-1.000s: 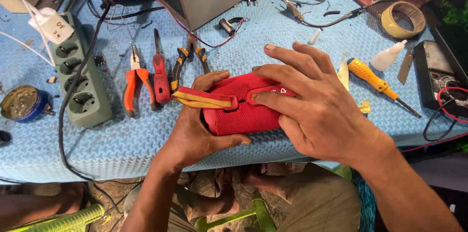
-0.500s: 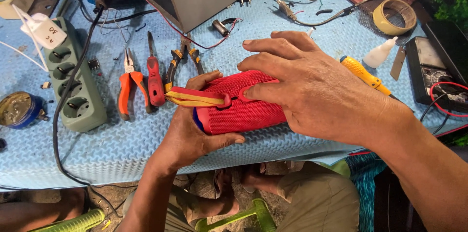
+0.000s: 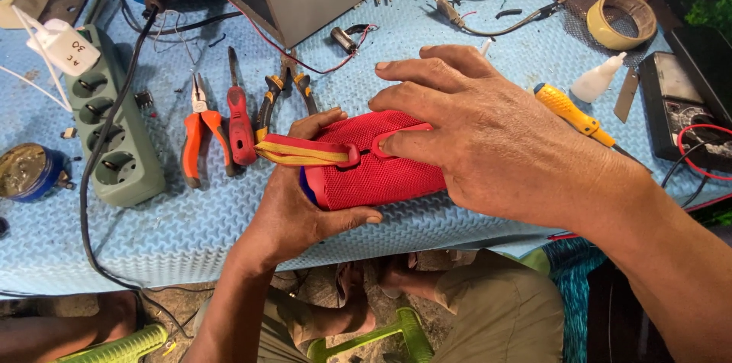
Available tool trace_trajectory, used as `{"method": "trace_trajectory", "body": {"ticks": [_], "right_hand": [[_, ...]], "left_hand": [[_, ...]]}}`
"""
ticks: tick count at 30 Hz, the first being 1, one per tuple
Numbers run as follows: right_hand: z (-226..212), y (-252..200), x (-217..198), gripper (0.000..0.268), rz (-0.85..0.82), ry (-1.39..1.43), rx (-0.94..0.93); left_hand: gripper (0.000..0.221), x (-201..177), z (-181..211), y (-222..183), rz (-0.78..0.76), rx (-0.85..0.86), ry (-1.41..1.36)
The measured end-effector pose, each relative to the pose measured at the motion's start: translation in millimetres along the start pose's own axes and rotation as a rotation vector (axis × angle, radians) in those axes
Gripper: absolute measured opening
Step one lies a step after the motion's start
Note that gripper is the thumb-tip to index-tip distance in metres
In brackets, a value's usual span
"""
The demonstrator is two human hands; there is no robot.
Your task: The person is removing a yellow adhesive strap from a red portable speaker and then testing the buttons on the top of the device at an electronics repair bench.
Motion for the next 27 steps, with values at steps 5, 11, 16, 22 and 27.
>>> {"method": "trace_trajectory", "body": {"ticks": [5,11,16,22,27], "right_hand": [[-1,0,-1,0.043,0.000,-0.016,-0.003],[-5,0,-2,0.042,-0.012,0.009,0.016],[-5,-1,-2,0.040,-0.008,0.009,0.020],[-6,-5,-3,0.041,0.009,-0.023,0.031],[13,-40,-17,0.045,0.263,0.279,0.248]], "left_hand": [[0.104,-1,2,2,-0.004,0.003,0.011],[0.102,0,4,1,-0.009,0.004,-0.009],[0.100,0,3,2,0.004,0.009,-0.008],[0.093,-1,4,1,0.007,0.068,-0.014],[0.090,0,-1,-2,0.009,0.067,-0.076]]}}
Point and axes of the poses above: each hand's wrist, its own y-axis towards the middle knuckle, its own x-axis out of the palm, z = x × y, the point moved 5 cm from there along y, towards the middle knuckle, and after that the axes turned 6 degrees about x, right-handed, at the moved point
